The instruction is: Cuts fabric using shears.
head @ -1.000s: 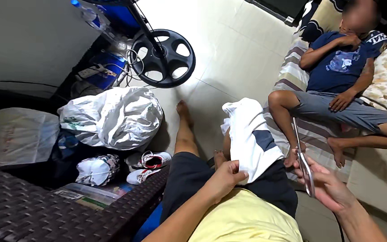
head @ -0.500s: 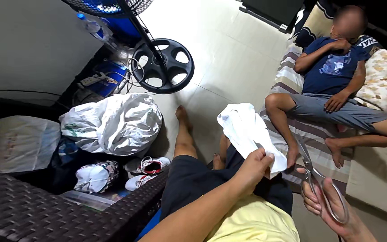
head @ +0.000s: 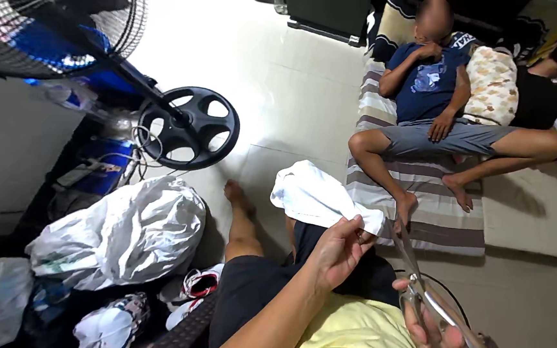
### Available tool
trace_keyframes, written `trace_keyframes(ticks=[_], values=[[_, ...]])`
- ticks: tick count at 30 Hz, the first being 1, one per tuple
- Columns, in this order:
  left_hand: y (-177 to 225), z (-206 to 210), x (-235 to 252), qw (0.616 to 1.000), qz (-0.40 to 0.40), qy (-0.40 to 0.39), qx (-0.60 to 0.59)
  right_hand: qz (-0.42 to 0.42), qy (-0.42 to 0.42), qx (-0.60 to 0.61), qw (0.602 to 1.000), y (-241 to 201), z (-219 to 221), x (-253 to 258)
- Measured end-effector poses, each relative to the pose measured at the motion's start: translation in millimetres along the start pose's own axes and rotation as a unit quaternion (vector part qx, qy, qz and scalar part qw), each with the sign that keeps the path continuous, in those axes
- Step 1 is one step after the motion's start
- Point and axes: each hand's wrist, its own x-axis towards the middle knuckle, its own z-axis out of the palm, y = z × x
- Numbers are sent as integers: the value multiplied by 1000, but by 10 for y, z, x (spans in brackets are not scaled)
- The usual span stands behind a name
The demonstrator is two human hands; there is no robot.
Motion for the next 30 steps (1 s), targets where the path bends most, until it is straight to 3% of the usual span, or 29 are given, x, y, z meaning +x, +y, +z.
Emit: trace_keyframes(ticks=[13, 30], values=[[-51, 206, 124, 990, 87, -75, -86, 1, 35, 90, 995, 182, 157, 108], [-155, 92, 98, 989, 77, -88, -93, -58, 92, 109, 988, 342, 332, 457]])
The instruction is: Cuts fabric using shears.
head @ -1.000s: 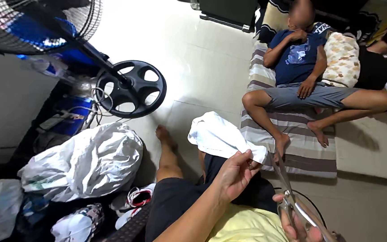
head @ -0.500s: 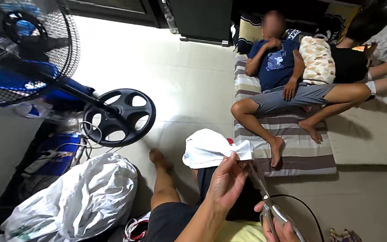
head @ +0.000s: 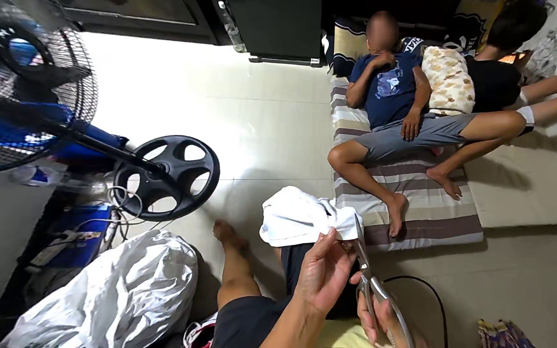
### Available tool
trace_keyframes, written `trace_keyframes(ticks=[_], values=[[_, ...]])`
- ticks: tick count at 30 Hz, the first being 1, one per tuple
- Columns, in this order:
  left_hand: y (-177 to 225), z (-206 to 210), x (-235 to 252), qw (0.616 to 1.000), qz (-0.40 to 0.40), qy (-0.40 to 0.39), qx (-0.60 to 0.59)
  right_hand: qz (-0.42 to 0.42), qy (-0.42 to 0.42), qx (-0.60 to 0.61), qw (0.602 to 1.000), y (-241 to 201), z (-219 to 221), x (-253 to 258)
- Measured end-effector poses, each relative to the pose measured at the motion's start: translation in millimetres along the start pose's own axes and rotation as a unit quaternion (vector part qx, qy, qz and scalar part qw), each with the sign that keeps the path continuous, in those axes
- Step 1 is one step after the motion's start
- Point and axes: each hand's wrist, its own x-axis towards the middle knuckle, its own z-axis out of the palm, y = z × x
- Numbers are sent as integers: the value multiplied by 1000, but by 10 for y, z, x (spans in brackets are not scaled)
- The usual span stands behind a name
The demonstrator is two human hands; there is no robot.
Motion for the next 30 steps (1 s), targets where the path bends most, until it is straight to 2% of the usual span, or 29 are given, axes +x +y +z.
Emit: trace_keyframes(ticks=[12, 18, 30], values=[[-15, -5, -6, 1000, -2, 3, -30, 16, 43, 27, 999, -2, 121, 38], [-25, -11, -11, 1000, -6, 5, -25, -5, 51, 9, 999, -2, 141, 8], [-36, -65, -12, 1000, 5, 2, -13, 28, 88, 8, 996, -59, 193, -46]])
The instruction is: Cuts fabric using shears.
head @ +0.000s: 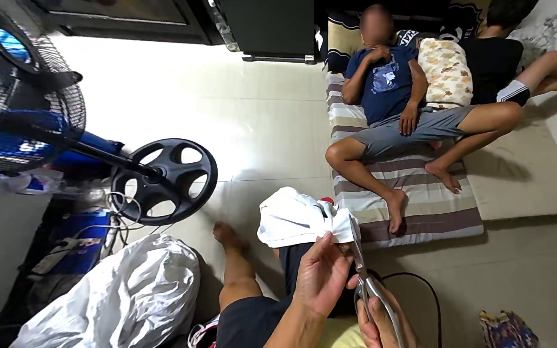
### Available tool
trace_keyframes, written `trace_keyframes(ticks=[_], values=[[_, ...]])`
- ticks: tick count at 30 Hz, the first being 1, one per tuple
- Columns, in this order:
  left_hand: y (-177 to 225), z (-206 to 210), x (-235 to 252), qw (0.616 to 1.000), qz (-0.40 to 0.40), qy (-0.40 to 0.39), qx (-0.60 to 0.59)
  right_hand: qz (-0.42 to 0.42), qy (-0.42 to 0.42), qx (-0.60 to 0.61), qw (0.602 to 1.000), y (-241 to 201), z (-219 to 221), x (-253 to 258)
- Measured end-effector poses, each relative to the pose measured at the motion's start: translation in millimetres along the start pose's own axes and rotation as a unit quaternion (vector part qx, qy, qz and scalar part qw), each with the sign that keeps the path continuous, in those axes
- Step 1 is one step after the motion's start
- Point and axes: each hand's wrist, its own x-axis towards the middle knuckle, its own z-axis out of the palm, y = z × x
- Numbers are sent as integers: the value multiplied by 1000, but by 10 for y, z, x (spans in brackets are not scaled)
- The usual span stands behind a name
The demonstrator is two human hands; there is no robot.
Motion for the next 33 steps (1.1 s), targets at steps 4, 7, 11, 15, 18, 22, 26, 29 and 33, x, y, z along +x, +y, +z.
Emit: trace_keyframes(ticks=[4, 7, 11, 15, 18, 22, 26, 29, 33], values=[[-3, -6, -3, 1000, 0, 1, -1, 9, 2, 2, 1000, -9, 0, -7], [-5, -17, -2, 1000, -1, -1, -10, 29, 9, 1, 1000, -38, 12, -15], [2, -21, -8, 1000, -1, -4, -5, 36, 5, 14, 999, -44, 11, -19], [5, -31, -27, 1000, -4, -3, 5, 7, -18, -1, 1000, -12, -45, 15], [-2, -55, -49, 1000, -12, -10, 17, -7, -37, 3, 999, 11, -110, 71], [0, -71, -69, 1000, -12, -3, 28, 2, -41, 4, 999, 10, -122, 80], [38, -73, -96, 998, 14, 1, 66, 35, -83, 35, 995, 30, -194, -8], [72, -86, -95, 990, 31, -8, 136, 38, -100, 61, 992, 33, -234, -38], [81, -110, -96, 986, 39, -16, 162, 40, -109, 78, 990, 26, -227, 20]])
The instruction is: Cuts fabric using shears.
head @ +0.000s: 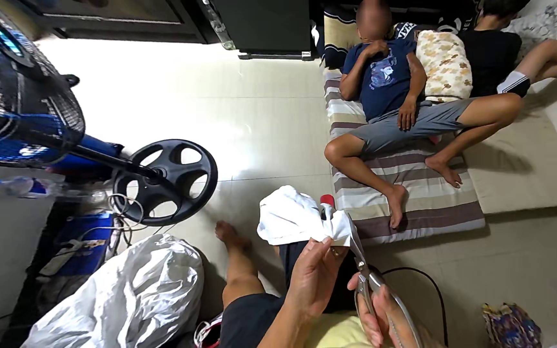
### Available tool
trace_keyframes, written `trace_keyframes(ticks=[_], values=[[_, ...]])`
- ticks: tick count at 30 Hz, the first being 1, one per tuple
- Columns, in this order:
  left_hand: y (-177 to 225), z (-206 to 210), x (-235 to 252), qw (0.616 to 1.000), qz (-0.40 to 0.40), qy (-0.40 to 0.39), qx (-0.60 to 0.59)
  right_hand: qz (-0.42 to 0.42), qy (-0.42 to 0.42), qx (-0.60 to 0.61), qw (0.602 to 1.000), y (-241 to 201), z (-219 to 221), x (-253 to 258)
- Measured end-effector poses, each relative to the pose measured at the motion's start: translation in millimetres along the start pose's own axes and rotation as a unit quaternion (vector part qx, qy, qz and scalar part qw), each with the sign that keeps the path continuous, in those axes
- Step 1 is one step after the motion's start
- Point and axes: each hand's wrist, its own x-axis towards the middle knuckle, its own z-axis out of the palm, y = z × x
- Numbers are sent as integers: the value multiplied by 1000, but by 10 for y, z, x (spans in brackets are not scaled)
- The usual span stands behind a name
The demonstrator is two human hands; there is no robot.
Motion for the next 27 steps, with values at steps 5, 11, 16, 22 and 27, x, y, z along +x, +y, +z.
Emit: trace_keyframes(ticks=[5, 11, 16, 22, 27], values=[[-4, -53, 4, 999, 8, -20, 25, 17, 1, -15, 1000, -55, -24, 44], [-1, -59, 1, 1000, -2, -12, 23, 32, 1, -20, 999, -112, -32, 104], [-5, -79, -5, 1000, -6, -13, 15, 29, 34, -31, 999, -121, 6, 77], [-14, -82, -8, 1000, -6, -10, 15, 48, 75, -44, 995, -129, 58, 32], [-24, -107, -12, 999, -3, -24, 26, 54, 89, -60, 993, -134, 64, 9]])
